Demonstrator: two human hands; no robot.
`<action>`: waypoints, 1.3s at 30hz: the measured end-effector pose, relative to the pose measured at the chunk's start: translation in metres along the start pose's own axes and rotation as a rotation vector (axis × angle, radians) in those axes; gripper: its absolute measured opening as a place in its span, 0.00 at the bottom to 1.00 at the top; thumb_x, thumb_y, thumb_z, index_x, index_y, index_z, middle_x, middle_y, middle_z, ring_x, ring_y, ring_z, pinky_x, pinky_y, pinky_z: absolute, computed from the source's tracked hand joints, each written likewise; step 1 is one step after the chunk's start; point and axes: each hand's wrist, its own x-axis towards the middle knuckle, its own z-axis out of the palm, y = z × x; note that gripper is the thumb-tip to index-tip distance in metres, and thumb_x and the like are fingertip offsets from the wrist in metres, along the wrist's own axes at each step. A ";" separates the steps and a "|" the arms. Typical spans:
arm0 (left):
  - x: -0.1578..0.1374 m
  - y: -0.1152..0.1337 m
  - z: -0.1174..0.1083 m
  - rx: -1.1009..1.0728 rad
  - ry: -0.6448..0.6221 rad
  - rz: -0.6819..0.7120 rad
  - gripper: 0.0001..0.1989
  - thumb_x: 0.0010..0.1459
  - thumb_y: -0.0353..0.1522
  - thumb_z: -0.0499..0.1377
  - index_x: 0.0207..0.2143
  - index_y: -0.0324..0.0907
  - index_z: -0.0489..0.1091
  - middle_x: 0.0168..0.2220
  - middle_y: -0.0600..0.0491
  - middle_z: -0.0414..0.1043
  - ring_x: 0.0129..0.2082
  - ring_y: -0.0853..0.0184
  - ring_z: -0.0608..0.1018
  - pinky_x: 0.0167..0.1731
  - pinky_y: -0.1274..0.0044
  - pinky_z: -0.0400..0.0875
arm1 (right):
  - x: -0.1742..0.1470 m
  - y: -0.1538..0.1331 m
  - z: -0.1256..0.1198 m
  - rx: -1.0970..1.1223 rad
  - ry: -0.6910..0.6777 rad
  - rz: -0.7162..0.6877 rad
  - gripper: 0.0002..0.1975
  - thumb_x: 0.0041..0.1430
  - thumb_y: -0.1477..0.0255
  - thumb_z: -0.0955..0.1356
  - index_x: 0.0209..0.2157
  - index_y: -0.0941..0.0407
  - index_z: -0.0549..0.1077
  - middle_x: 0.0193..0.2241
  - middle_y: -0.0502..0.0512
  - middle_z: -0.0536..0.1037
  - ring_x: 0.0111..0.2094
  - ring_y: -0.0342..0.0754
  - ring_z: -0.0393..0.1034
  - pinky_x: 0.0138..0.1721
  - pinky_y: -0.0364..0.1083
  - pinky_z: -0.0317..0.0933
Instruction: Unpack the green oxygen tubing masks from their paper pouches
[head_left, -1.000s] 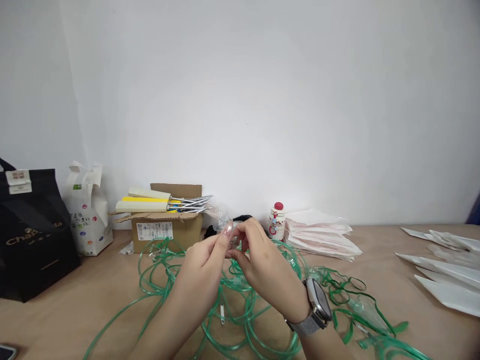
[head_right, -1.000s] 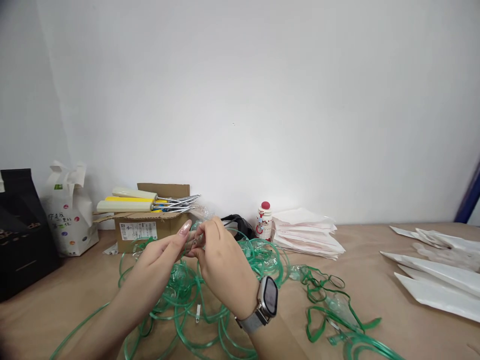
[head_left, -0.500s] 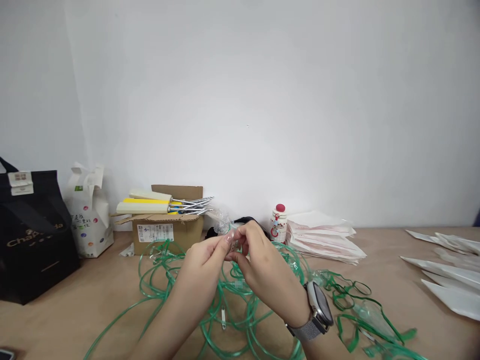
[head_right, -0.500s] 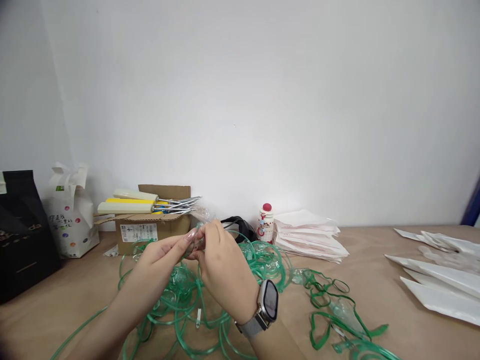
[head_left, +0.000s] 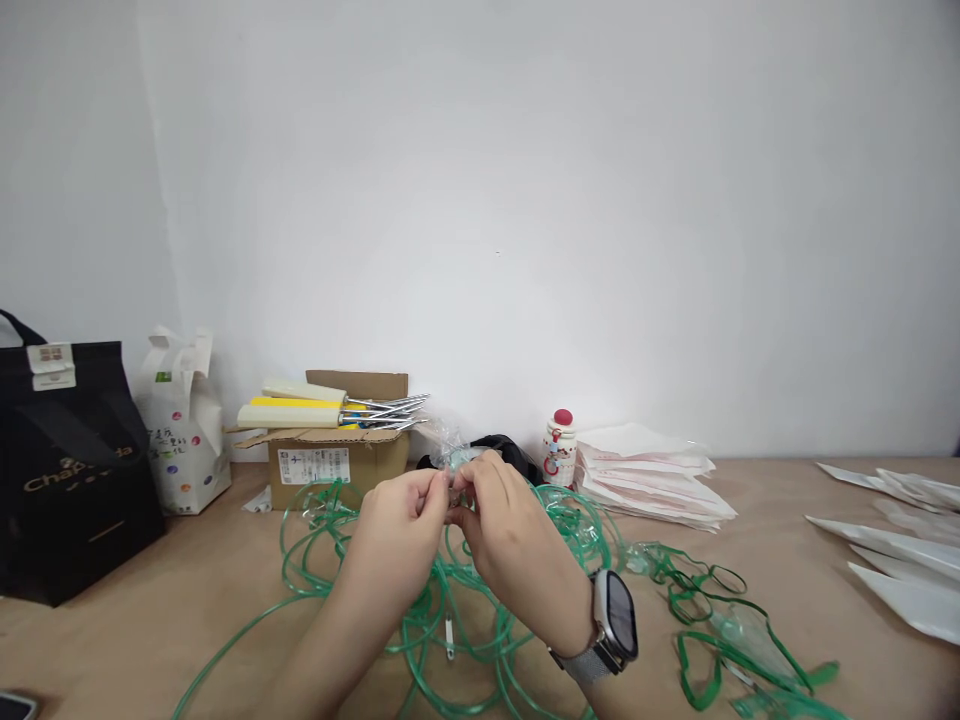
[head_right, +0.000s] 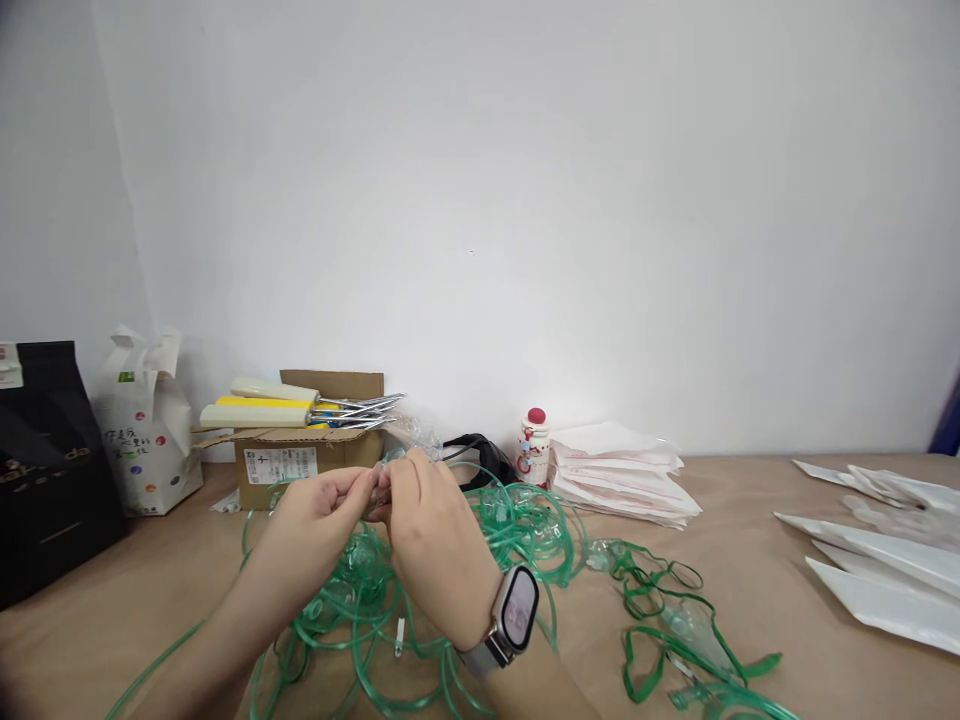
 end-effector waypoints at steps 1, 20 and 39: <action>0.001 -0.001 -0.001 0.015 -0.007 0.000 0.18 0.53 0.41 0.50 0.16 0.42 0.59 0.17 0.57 0.56 0.21 0.69 0.63 0.23 0.80 0.59 | 0.000 0.000 0.001 0.004 -0.002 -0.006 0.07 0.58 0.83 0.60 0.36 0.59 0.62 0.33 0.57 0.66 0.34 0.50 0.60 0.33 0.49 0.59; 0.011 -0.016 0.001 -0.021 -0.047 -0.047 0.18 0.52 0.43 0.51 0.17 0.42 0.64 0.19 0.53 0.67 0.23 0.65 0.69 0.24 0.77 0.63 | 0.006 0.002 0.007 -0.317 -0.214 -0.115 0.05 0.59 0.79 0.62 0.38 0.58 0.64 0.30 0.53 0.70 0.29 0.49 0.63 0.32 0.49 0.54; 0.022 -0.019 -0.011 -0.111 -0.108 -0.084 0.17 0.49 0.43 0.56 0.18 0.39 0.66 0.17 0.56 0.66 0.21 0.68 0.69 0.21 0.79 0.61 | 0.003 -0.003 0.004 -0.194 -0.341 -0.206 0.05 0.55 0.80 0.62 0.31 0.56 0.67 0.28 0.51 0.73 0.28 0.45 0.65 0.31 0.46 0.50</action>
